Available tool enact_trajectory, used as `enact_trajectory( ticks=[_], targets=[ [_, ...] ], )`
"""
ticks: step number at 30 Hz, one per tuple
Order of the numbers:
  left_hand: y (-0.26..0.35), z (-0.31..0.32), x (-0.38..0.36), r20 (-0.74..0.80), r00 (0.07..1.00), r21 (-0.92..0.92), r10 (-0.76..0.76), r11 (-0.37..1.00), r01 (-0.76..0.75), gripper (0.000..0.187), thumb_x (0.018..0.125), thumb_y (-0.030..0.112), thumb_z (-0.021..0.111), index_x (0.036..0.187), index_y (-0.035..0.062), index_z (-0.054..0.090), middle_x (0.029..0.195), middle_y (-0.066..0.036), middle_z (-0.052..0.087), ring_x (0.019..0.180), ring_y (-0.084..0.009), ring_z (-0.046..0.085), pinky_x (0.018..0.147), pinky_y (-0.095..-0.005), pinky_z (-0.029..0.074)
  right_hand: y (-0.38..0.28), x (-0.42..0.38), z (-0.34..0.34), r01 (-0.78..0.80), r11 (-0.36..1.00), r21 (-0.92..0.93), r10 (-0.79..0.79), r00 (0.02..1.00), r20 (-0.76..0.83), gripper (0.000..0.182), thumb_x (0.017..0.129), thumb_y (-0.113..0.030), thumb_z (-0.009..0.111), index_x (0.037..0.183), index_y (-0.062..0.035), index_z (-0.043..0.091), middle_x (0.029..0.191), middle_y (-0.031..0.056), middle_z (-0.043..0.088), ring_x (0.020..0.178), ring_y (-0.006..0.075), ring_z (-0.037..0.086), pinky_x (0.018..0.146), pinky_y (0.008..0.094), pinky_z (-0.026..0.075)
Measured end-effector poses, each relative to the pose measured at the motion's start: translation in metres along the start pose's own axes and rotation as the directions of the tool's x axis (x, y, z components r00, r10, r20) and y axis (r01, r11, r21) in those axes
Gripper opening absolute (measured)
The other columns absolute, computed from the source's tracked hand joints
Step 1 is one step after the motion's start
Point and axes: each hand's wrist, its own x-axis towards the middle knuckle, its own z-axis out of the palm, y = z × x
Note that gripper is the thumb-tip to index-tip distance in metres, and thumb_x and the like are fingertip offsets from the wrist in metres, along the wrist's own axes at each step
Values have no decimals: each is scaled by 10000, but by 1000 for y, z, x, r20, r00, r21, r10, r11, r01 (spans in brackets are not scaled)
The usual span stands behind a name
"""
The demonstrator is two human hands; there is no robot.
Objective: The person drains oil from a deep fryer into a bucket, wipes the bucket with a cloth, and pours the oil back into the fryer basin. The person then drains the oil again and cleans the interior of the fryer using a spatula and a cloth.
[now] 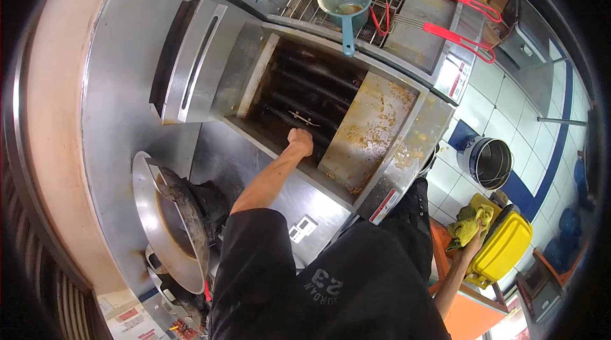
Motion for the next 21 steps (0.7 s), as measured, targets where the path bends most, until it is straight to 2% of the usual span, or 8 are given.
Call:
enact_trajectory(
  ticks=[1, 3, 7, 9, 11, 14, 18, 21],
  targets=[
    [1, -4, 1, -7, 1000, 5, -7, 1000, 7, 295, 807, 237, 626, 1055, 98, 705, 1114, -96, 681, 1036, -238, 651, 842, -351, 499, -1, 0, 2, -3, 1000, 10, 3, 1000, -15, 437, 897, -267, 632, 1243, -25, 518, 1036, 98, 613, 809, 194, 644, 657, 331, 546],
    [5, -12, -2, 103, 994, 17, -30, 999, 28, 311, 814, 246, 626, 1080, 99, 695, 1117, -93, 679, 1047, -244, 646, 861, -345, 489, 2, 6, -5, 0, 1000, 20, -1, 1000, 15, 439, 898, -270, 630, 1242, -23, 517, 1035, 98, 613, 813, 194, 645, 658, 332, 546],
    [7, 2, -14, -17, 1000, 77, 24, 997, -22, 317, 833, 273, 604, 1078, 93, 694, 1103, -86, 684, 1048, -248, 645, 868, -353, 485, 19, 31, -29, -21, 1000, 16, 20, 999, 25, 429, 901, -268, 627, 1240, -29, 516, 1020, 94, 616, 812, 192, 646, 656, 333, 545],
    [5, 3, -24, 47, 999, 73, -8, 997, 5, 332, 863, 316, 570, 1071, 91, 695, 1095, -87, 686, 1033, -253, 650, 870, -359, 487, 19, 30, -26, -34, 996, 85, 31, 999, 40, 422, 902, -265, 628, 1237, -33, 519, 1010, 92, 618, 808, 190, 646, 652, 329, 544],
    [1, -1, -41, 50, 999, 13, -22, 1000, 21, 359, 886, 353, 536, 1036, 74, 704, 1070, -117, 689, 1023, -273, 652, 871, -380, 492, 14, 18, -26, -62, 991, 120, 56, 997, 53, 416, 902, -262, 629, 1235, -38, 521, 1001, 90, 620, 804, 188, 645, 647, 325, 542],
    [-7, -4, -61, -53, 999, -92, 6, 996, -11, 406, 913, 371, 495, 961, 30, 709, 1005, -168, 693, 993, -316, 654, 861, -431, 501, 0, 5, -14, -25, 997, 77, 22, 999, 42, 412, 900, -244, 629, 1245, -49, 521, 1019, 80, 620, 814, 190, 646, 638, 315, 537],
    [-3, -10, -70, -28, 999, -112, 27, 993, -30, 418, 920, 369, 481, 986, 22, 705, 1020, -171, 690, 998, -323, 652, 861, -429, 500, 11, 13, -21, -29, 998, 55, 28, 999, 29, 424, 898, -233, 626, 1264, -51, 514, 1046, 78, 615, 841, 193, 646, 653, 317, 542],
    [6, -7, -61, -62, 998, -88, 13, 996, -19, 318, 872, 289, 529, 979, 63, 725, 1022, -134, 701, 993, -277, 667, 844, -390, 508, 6, 10, -18, -31, 999, 32, 30, 999, 29, 433, 896, -230, 625, 1272, -47, 512, 1067, 83, 612, 866, 195, 645, 674, 319, 546]
  ],
)
